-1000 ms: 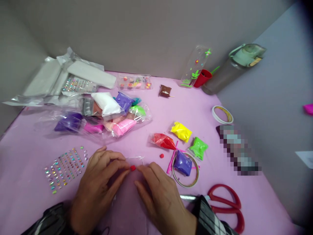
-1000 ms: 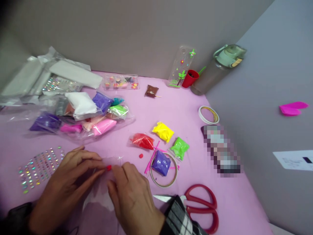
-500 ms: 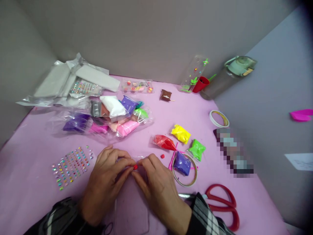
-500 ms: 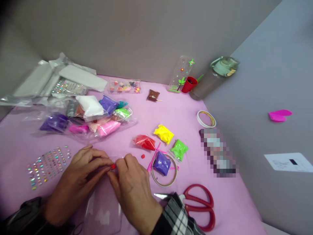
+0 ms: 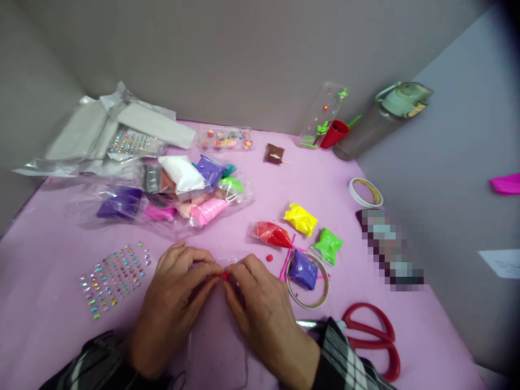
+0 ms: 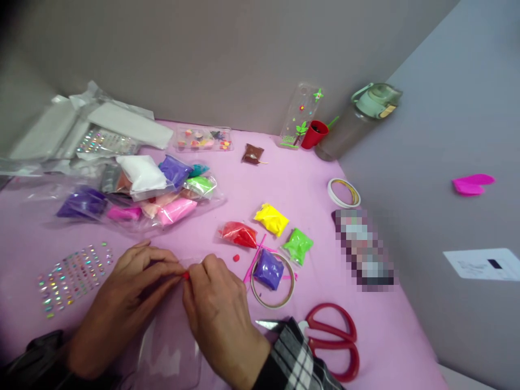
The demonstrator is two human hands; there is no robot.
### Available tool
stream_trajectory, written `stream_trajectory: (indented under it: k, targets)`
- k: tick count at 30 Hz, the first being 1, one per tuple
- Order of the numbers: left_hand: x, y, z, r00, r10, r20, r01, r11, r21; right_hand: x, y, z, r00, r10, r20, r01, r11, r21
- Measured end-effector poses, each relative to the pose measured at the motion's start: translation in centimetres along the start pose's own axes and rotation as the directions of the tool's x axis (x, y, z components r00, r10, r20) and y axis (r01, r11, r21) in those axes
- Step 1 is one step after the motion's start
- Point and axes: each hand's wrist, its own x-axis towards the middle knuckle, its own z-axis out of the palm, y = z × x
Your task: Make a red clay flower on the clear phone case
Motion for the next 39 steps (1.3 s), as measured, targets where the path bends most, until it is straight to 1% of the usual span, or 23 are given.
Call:
stream_trajectory:
  k: [5, 10, 16, 20, 24, 28, 36, 39]
  targets:
    - [0.0, 0.0, 0.0, 1.0, 0.008, 0.014, -0.008, 1.0, 0.007, -0.1, 0.0, 0.0, 1.0, 0.011, 0.018, -0.011, 1.0, 0.0]
    - [0.1, 0.1, -0.1, 1.0, 0.008, 0.009, -0.008, 1.0, -0.001, -0.3, 0.0, -0.3, 1.0, 0.013, 0.029, -0.014, 0.999, 0.043]
    - [0.2, 0.2, 0.0, 1.0, 0.005, -0.019, -0.005, 1.0, -0.006, -0.8, 0.5, -0.9, 0.998, -0.068, 0.009, 0.068, 0.996, 0.059]
    - [0.2, 0.1, 0.0, 1.0, 0.0, -0.009, 0.0, 1.0, 0.002, -0.9, 0.5, -1.2, 0.992, -0.122, 0.008, 0.122, 0.992, 0.02]
    - [0.2, 0.1, 0.0, 1.0, 0.002, -0.003, -0.002, 1.0, 0.002, -0.7, 0.3, -1.4, 0.991, -0.124, 0.039, 0.126, 0.991, -0.049]
    - [0.2, 0.1, 0.0, 1.0, 0.005, -0.005, -0.005, 1.0, -0.001, -0.6, 0.3, -1.4, 0.991, -0.131, 0.026, 0.132, 0.991, -0.028]
    - [0.2, 0.3, -0.1, 1.0, 0.0, -0.011, 0.0, 1.0, -0.001, -0.5, 0.4, -1.5, 0.987, -0.161, 0.024, 0.162, 0.986, -0.039]
    - [0.2, 0.3, 0.0, 1.0, 0.015, -0.02, -0.014, 1.0, 0.02, -0.7, 0.5, -1.4, 0.99, -0.143, -0.004, 0.143, 0.99, 0.008]
